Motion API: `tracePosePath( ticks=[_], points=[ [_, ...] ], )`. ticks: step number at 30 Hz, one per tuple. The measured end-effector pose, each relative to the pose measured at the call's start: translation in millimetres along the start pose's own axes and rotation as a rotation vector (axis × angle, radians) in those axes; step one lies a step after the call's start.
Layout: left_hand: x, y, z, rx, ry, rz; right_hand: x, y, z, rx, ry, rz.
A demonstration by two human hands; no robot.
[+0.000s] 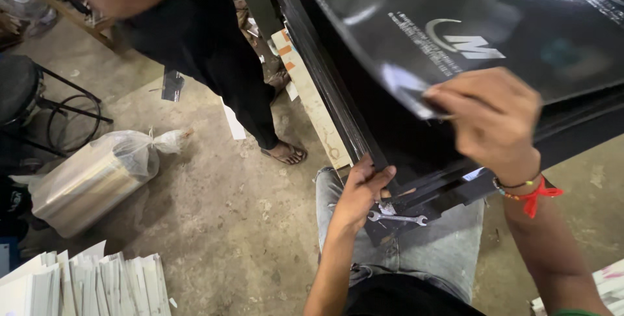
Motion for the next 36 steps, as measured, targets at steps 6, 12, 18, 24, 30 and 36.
tracePosePath(
  ticks=[6, 12, 18, 24, 30, 36],
  points=[
    [4, -2, 4, 0.004, 0.196, 0.0, 85, 11, -2, -0.053, -0.191, 0.619],
    [7, -5, -1, 0.035, 0.143, 0.048, 106, 25, -13, 0.021, -0.201, 0.743],
    [9, -2, -2, 0.059, 0.164, 0.018, 111, 16, -16, -0.004, -0.181, 0.718],
    [13, -5, 2, 0.099, 0.153, -0.076, 79, 22, -6, 0.018, -0.287, 0.653],
    [16, -6, -8, 0.059, 0.119, -0.128, 48, 47, -19, 0.064, -0.398, 0.51],
    [15, -6, -10, 0.023, 0.091, -0.12, 58, 88, -53, 0.291, -0.511, 0.318]
  ],
)
Point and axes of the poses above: each hand's wrist, its own y-axis away from the middle knuckle, its own x-axis out of the palm, z = x × y, the point moved 7 cm from there along -y, towards the middle knuckle, and after that the axes turned 11 degrees about z, right-handed, at the moved point
